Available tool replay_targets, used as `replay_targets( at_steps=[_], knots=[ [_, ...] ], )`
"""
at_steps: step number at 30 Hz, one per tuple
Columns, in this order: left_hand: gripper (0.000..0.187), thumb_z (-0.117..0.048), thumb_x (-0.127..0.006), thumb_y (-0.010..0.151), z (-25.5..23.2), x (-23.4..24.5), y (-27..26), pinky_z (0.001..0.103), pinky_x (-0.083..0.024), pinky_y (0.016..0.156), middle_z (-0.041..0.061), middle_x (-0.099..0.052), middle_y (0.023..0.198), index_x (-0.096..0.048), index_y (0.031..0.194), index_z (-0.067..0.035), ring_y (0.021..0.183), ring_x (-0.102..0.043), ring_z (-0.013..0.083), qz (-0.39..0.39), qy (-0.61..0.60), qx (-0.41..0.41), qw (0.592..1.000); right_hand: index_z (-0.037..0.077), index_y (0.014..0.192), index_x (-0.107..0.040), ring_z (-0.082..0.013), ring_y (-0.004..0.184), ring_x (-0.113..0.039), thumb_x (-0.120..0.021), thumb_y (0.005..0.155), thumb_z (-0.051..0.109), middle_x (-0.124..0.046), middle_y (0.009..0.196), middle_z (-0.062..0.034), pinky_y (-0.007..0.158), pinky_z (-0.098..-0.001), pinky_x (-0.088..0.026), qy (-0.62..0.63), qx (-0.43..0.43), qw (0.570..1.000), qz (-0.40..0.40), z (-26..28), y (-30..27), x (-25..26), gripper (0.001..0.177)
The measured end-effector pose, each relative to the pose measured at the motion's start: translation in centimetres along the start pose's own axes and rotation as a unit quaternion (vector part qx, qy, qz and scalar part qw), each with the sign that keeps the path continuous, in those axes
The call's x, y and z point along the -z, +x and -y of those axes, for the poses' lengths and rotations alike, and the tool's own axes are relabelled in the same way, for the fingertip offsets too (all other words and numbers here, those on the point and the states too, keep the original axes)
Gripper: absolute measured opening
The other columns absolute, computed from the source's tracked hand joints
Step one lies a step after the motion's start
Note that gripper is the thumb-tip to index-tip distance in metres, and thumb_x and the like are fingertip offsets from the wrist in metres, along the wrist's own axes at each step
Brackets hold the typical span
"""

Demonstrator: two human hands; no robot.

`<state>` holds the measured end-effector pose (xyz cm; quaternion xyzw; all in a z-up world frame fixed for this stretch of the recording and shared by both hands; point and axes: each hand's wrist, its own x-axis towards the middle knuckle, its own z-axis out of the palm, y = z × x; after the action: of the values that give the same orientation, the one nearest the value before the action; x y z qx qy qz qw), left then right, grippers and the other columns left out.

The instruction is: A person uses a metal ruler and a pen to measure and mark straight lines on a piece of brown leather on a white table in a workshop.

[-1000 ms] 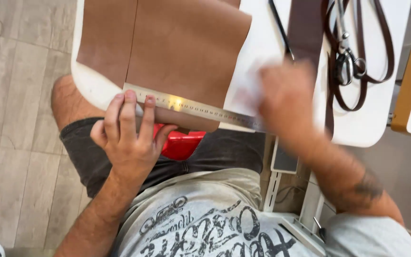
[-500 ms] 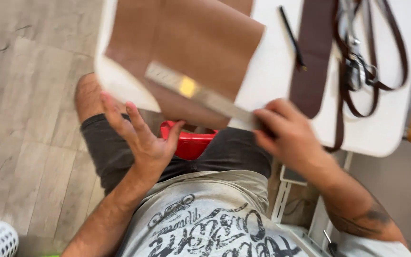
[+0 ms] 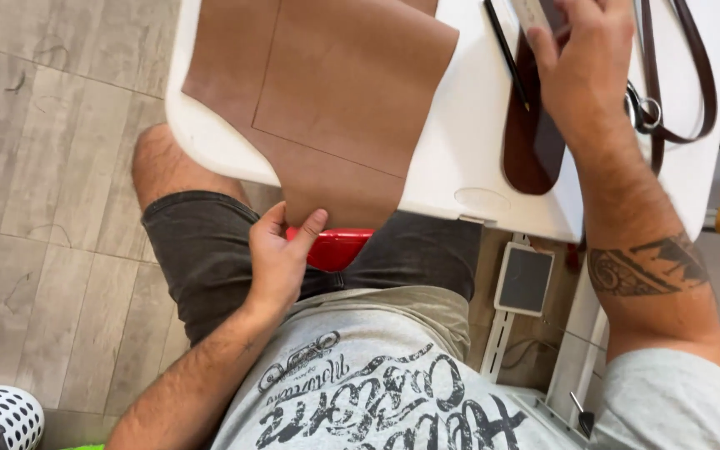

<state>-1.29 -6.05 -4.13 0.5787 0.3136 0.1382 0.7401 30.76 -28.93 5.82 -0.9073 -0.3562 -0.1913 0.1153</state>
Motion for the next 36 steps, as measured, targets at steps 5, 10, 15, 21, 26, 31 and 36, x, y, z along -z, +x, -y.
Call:
replay_targets(
  at_steps=[5,10,15,21,26,31,36],
  knots=[
    [0.017,-0.019,-0.077,0.091,-0.1,2.5,-0.4,0.027,-0.055,0.077,0.0,-0.071,0.091,-0.071,0.097,-0.004,0.083,-0.061,0.0081,-0.001,0.043,-0.04,0.998,-0.002,0.118,-0.073,-0.0334,0.093,-0.061,-0.087,0.114,0.01,-0.065,0.101,-0.0148,0.087,-0.0426,-0.046,-0.101,-0.036,0.993,-0.038,-7.3,0.0,2.4,0.019],
    [0.012,-0.014,-0.07,0.096,-0.4,4.7,-1.1,0.024,-0.05,0.077,-0.004,-0.063,0.085,-0.065,0.089,-0.007,0.082,-0.055,0.0062,0.003,0.018,-0.044,0.999,0.001,0.111,-0.079,-0.0168,0.082,-0.071,-0.087,0.114,0.007,-0.074,0.097,-0.0097,0.07,-0.0317,-0.06,0.037,-0.147,0.984,0.094,-12.2,-3.1,4.7,0.01],
    [0.017,-0.019,-0.073,0.091,-0.6,5.5,-1.3,0.027,-0.054,0.08,-0.002,-0.071,0.094,-0.071,0.098,-0.004,0.088,-0.061,0.0084,0.018,0.049,-0.049,0.997,-0.015,0.144,-0.069,-0.0283,0.075,-0.06,-0.098,0.106,0.016,-0.063,0.092,-0.0212,0.065,-0.0415,-0.049,0.024,-0.123,0.979,0.161,-20.2,-8.9,0.7,0.057],
    [0.025,-0.012,-0.07,0.091,-2.7,5.3,-0.6,0.029,-0.056,0.091,0.006,-0.071,0.108,-0.063,0.111,-0.002,0.102,-0.066,0.0137,0.079,-0.022,-0.035,0.996,-0.015,0.156,-0.052,-0.0431,0.08,-0.062,-0.074,0.115,0.003,-0.063,0.101,-0.032,0.069,-0.0504,-0.051,0.067,-0.185,0.944,0.264,-22.6,-9.9,1.5,0.05],
    [0.031,-0.018,-0.074,0.09,-4.6,4.9,0.4,0.03,-0.058,0.092,0.008,-0.073,0.112,-0.063,0.114,-0.002,0.104,-0.068,0.0152,0.091,0.009,-0.037,0.995,-0.018,0.155,-0.051,-0.0402,0.082,-0.061,-0.08,0.1,-0.008,-0.063,0.098,-0.0305,0.077,-0.0469,-0.051,0.07,-0.156,0.941,0.292,-20.2,-9.0,2.7,0.063],
    [0.035,-0.025,-0.076,0.089,-5.0,5.6,0.7,0.027,-0.058,0.087,0.004,-0.074,0.108,-0.066,0.115,-0.004,0.1,-0.067,0.0115,0.055,0.048,-0.045,0.996,-0.02,0.154,-0.054,-0.044,0.079,-0.062,-0.087,0.097,0.002,-0.062,0.101,-0.0341,0.068,-0.0493,-0.056,0.016,-0.132,0.946,0.296,-21.5,-9.2,2.5,0.069],
    [0.012,-0.018,-0.073,0.094,-4.8,7.3,0.3,0.022,-0.051,0.067,-0.004,-0.067,0.086,-0.067,0.094,-0.007,0.078,-0.059,0.0051,0.063,0.0,-0.055,0.997,-0.012,0.154,-0.061,-0.0354,0.073,-0.065,-0.086,0.085,-0.005,-0.07,0.089,-0.0288,0.058,-0.0483,-0.057,0.0,-0.219,0.924,0.313,-21.3,-8.2,1.8,0.073]
  ],
)
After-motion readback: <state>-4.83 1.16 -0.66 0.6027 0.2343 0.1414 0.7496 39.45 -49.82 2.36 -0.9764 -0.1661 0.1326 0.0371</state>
